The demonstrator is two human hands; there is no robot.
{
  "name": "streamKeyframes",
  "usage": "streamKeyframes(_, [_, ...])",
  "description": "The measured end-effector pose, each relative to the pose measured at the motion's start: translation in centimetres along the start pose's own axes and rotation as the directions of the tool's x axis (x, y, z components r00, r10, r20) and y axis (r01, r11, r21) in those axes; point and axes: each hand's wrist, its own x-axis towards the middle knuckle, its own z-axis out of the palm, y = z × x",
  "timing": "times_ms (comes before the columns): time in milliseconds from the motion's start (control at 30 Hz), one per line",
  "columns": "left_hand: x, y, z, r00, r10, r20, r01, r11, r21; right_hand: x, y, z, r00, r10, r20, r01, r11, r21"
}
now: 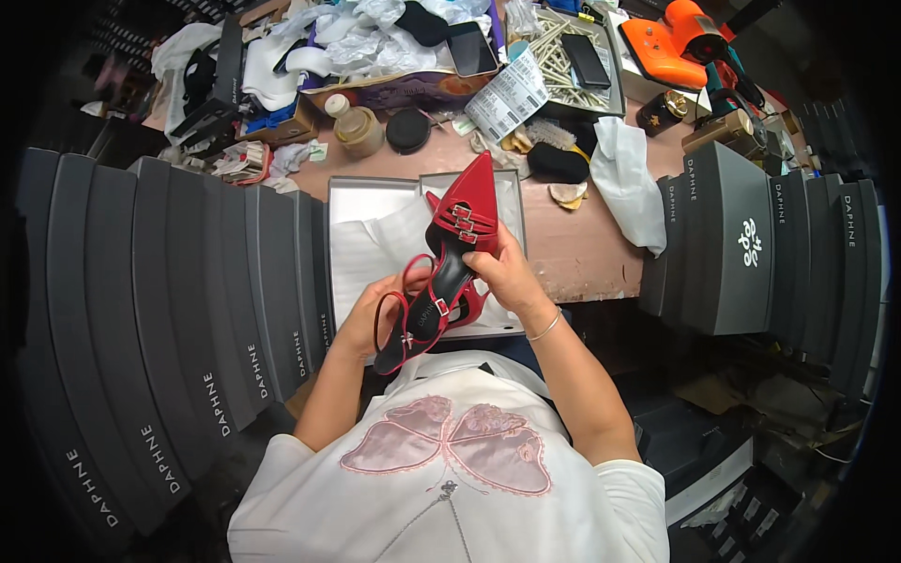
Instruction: Inspecting high-heeled shoes, cleaning their soles, wrapping them in tissue, and packing them into boxes at a workstation.
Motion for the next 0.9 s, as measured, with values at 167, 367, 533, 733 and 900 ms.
streamKeyframes(167, [0.2,-0.9,-0.1,0.998,0.016,0.058,-0.016,1.0,-0.004,0.0,-0.1,0.1,0.997,-0.016,0.079,0.025,0.993,-0.113])
streamKeyframes(367, [0.3,-0.5,-0.3,1.0,-0.012,-0.026,0.015,0.995,0.102,-0.1,-1.8,0.7,0.985,-0.025,0.169,0.06,0.977,-0.206])
streamKeyframes(533, [0.5,0.0,0.4,0.997,0.014,-0.073,0.004,0.97,0.244,0.1,-1.1,-0.6,0.985,0.052,0.163,-0.008,0.965,-0.26])
streamKeyframes(733, [2.2,-1.4,-0.1,0.965,0.163,-0.205,-0.134,0.98,0.149,2.1,-1.3,2.7,0.977,0.085,0.196,-0.039,0.973,-0.229])
streamKeyframes(900, [1.7,-2.2,-3.3,0.897,-0.163,-0.41,0.098,0.98,-0.174,8.3,-2.8,0.9,0.979,0.056,0.196,0.115,0.64,-0.76])
